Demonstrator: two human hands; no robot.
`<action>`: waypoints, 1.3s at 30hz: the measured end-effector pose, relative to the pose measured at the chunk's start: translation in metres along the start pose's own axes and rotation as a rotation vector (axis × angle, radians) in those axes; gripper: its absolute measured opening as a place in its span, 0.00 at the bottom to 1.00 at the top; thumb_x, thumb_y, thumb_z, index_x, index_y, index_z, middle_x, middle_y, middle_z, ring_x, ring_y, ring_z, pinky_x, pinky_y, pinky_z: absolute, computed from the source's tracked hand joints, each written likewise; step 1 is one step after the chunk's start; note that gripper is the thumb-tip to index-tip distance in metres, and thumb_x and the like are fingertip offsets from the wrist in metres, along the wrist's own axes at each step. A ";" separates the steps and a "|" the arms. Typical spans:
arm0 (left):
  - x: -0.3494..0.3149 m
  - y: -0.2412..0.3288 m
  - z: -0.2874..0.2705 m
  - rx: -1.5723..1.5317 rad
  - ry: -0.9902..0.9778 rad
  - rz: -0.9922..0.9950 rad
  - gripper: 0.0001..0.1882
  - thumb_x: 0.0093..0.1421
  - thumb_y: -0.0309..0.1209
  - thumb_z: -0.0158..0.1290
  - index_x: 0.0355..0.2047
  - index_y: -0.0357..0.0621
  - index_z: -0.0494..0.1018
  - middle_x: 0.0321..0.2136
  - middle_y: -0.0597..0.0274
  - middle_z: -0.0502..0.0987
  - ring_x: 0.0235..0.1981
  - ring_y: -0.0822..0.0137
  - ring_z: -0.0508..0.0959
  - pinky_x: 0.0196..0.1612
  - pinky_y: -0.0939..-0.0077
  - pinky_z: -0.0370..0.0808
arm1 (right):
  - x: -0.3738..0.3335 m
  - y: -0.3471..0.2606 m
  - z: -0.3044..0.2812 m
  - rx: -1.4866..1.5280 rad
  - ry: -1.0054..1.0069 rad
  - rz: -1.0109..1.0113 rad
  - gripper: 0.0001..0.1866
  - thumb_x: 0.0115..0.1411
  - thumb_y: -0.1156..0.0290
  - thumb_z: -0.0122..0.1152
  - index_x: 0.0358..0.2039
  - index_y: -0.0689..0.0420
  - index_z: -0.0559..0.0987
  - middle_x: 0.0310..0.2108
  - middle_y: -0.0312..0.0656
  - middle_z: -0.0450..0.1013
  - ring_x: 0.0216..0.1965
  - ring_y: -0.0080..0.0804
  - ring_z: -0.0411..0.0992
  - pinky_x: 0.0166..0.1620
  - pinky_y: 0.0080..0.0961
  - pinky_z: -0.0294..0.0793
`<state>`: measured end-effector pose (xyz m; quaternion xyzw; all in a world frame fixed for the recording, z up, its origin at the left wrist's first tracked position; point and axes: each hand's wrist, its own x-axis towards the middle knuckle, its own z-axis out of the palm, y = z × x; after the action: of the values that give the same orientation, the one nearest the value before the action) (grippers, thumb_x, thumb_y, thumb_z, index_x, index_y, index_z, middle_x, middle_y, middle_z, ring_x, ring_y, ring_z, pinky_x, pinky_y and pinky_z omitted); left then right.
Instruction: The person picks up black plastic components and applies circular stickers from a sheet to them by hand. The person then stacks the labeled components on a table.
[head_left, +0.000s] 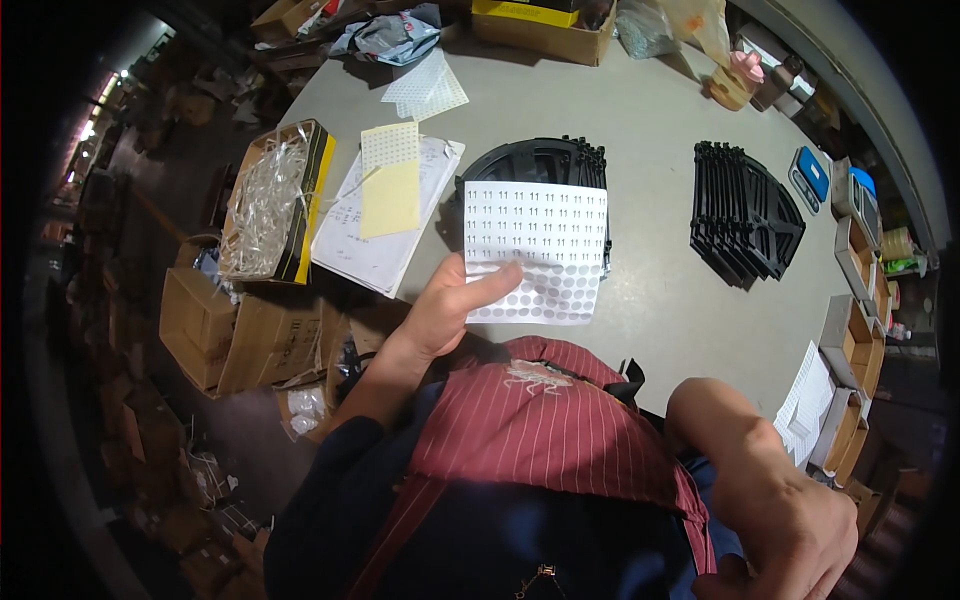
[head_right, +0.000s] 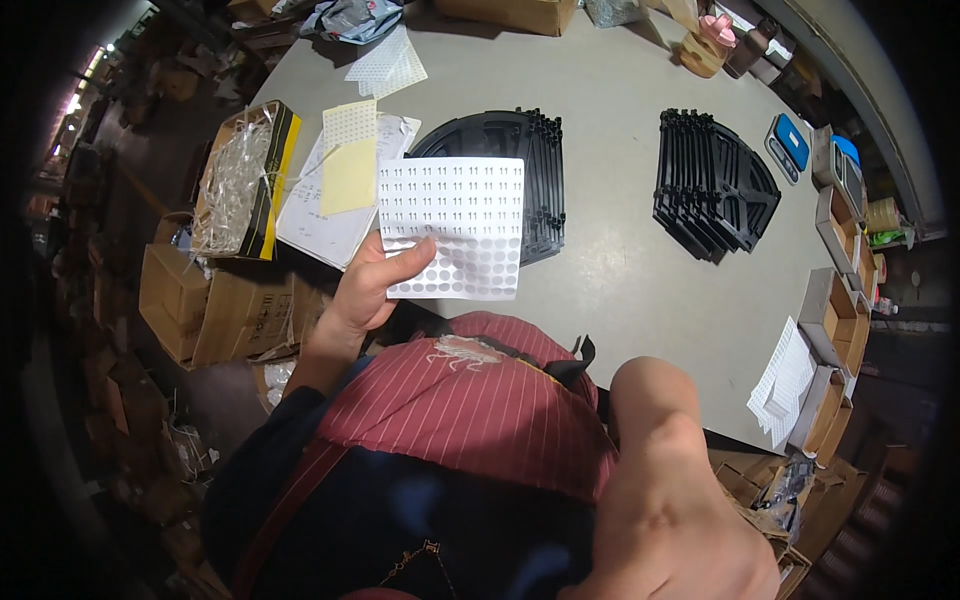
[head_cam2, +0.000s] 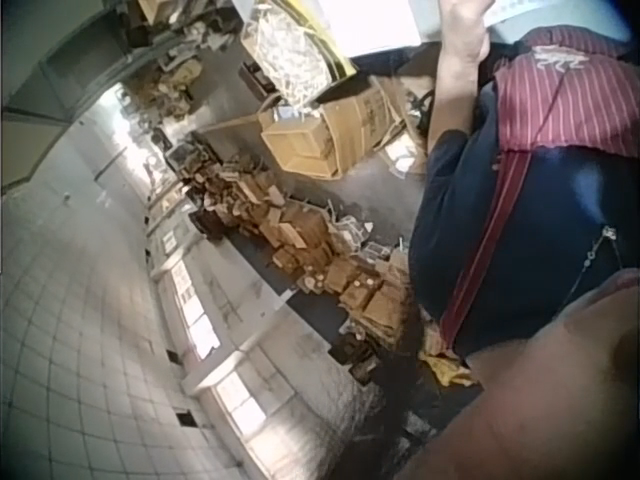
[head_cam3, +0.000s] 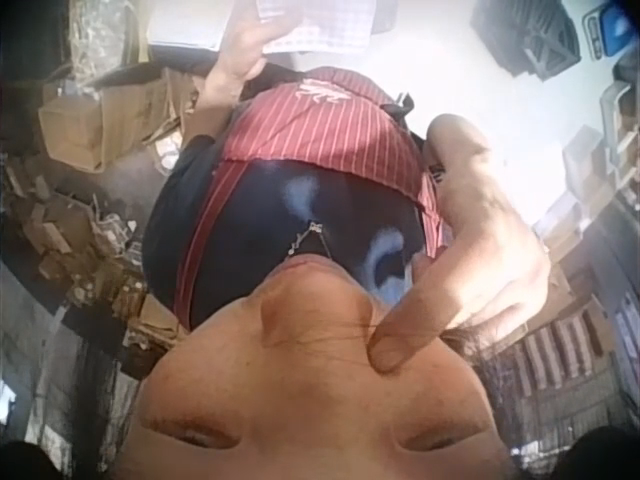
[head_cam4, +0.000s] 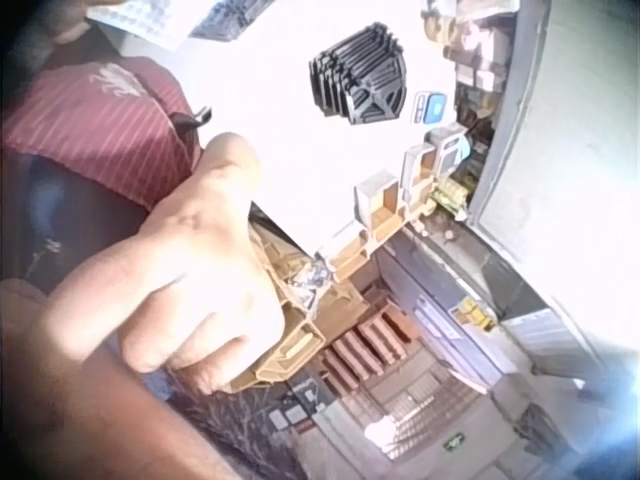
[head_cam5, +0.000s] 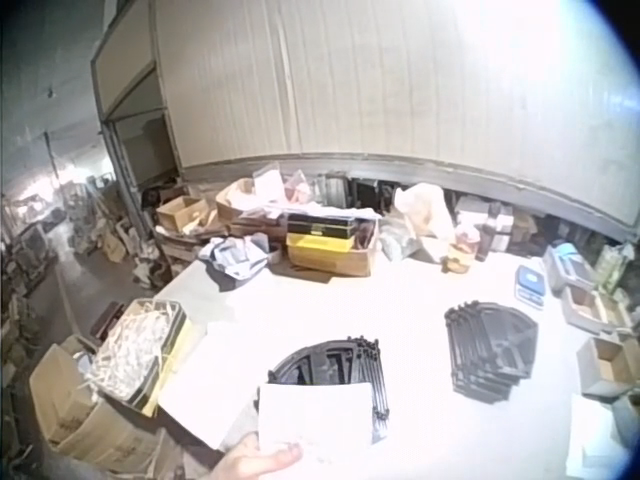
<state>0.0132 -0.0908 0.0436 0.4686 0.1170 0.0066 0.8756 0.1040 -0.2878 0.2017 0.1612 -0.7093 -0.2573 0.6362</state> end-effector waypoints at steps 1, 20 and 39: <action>0.000 0.001 0.000 0.007 -0.009 0.000 0.23 0.64 0.24 0.53 0.60 0.35 0.66 0.51 0.52 0.77 0.52 0.62 0.78 0.55 0.66 0.76 | 0.001 0.002 -0.002 -0.186 -0.134 -0.201 0.15 0.50 0.89 0.49 0.12 0.58 0.71 0.14 0.43 0.70 0.22 0.35 0.77 0.34 0.27 0.80; -0.003 -0.003 0.000 0.093 -0.058 -0.003 0.20 0.67 0.27 0.52 0.58 0.36 0.69 0.51 0.54 0.77 0.53 0.64 0.77 0.56 0.68 0.74 | -0.097 -0.050 -0.014 -0.982 -0.821 1.435 0.30 0.42 0.80 0.66 0.51 0.62 0.80 0.15 0.33 0.66 0.16 0.27 0.64 0.21 0.26 0.63; -0.001 0.002 -0.009 0.061 -0.062 -0.023 0.21 0.65 0.29 0.54 0.56 0.33 0.70 0.49 0.53 0.78 0.50 0.65 0.79 0.53 0.70 0.75 | -0.107 -0.046 -0.031 -1.100 -0.746 1.666 0.29 0.49 0.74 0.64 0.55 0.59 0.76 0.14 0.40 0.68 0.16 0.36 0.70 0.23 0.33 0.70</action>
<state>0.0101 -0.0829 0.0404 0.4936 0.0952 -0.0214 0.8642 0.1444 -0.2704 0.0900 -0.7734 -0.5321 -0.0589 0.3395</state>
